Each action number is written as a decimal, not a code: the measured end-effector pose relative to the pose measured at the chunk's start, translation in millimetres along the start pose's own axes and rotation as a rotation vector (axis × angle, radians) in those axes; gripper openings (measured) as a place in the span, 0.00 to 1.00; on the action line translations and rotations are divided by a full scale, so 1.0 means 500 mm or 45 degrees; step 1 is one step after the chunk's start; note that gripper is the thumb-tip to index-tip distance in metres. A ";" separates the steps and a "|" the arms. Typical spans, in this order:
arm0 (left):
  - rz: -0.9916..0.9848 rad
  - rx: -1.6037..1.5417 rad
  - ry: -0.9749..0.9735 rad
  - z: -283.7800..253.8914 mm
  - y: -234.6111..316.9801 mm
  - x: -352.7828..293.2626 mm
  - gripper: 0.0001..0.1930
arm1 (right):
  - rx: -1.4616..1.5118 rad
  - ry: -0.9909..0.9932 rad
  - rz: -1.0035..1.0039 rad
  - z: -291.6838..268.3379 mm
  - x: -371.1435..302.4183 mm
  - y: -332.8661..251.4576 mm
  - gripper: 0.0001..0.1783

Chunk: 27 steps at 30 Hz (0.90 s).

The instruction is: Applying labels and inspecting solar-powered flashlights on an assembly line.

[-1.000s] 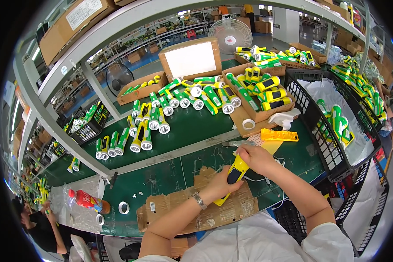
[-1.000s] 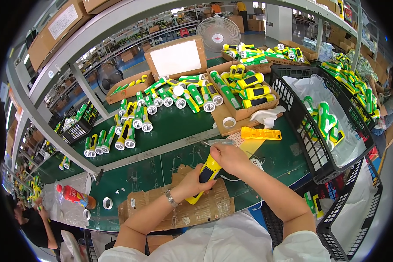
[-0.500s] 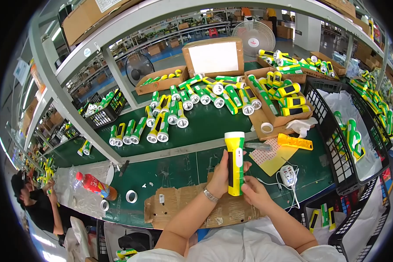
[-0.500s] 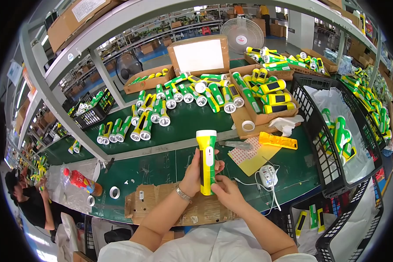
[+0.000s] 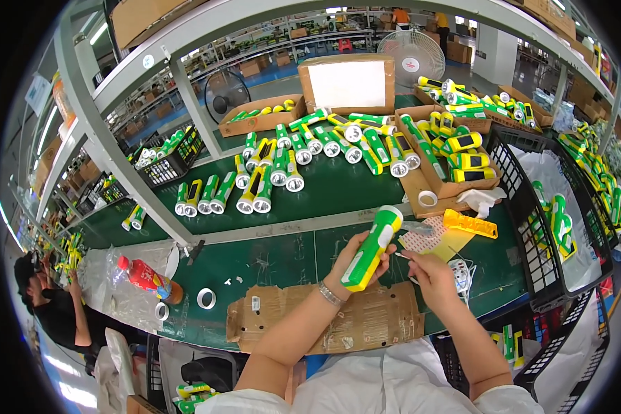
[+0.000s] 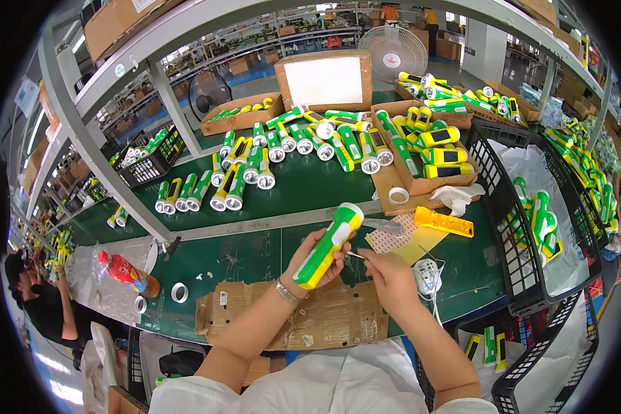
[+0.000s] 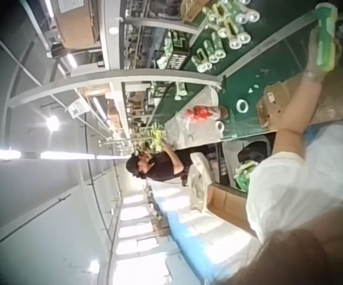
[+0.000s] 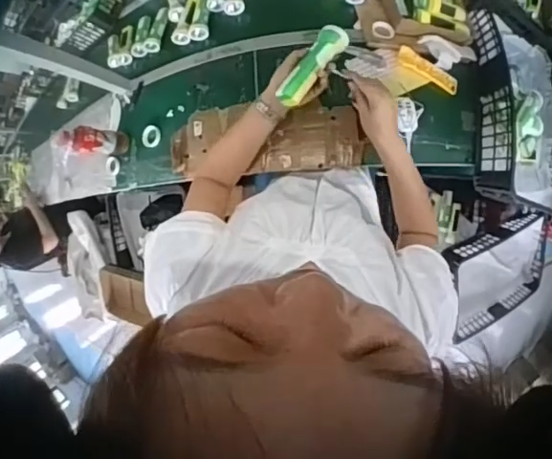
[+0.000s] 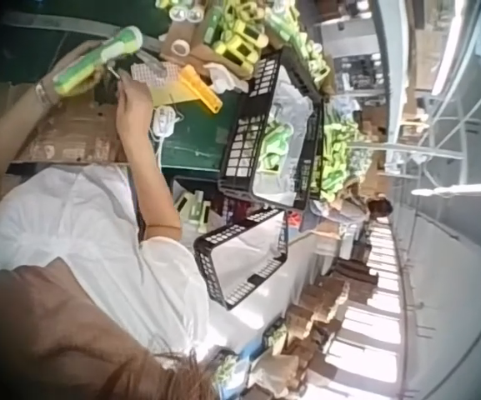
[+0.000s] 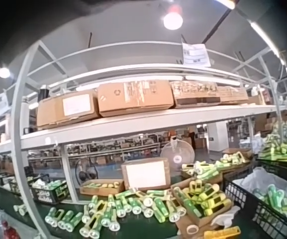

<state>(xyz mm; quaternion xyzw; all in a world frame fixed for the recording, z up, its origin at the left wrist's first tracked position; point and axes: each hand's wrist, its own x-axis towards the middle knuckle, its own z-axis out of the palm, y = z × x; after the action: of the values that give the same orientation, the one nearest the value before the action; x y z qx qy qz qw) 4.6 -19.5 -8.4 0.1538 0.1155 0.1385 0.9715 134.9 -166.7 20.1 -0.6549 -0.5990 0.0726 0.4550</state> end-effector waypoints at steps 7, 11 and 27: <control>-0.218 -0.136 0.022 0.007 -0.023 0.014 0.19 | -0.766 0.025 -0.892 -0.046 0.120 -0.063 0.12; -0.216 0.452 0.097 0.047 -0.013 0.010 0.19 | -0.837 -0.146 -1.179 -0.041 0.138 -0.042 0.08; 0.434 0.797 0.415 -0.002 0.008 0.101 0.17 | -0.125 -0.166 -0.612 0.031 -0.008 0.018 0.11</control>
<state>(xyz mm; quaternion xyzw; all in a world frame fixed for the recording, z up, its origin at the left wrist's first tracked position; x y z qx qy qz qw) 50.6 -0.1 -17.0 0.4355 0.2779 0.2786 0.8097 130.2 -161.0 2.9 -0.5090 -0.7683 -0.0249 0.3873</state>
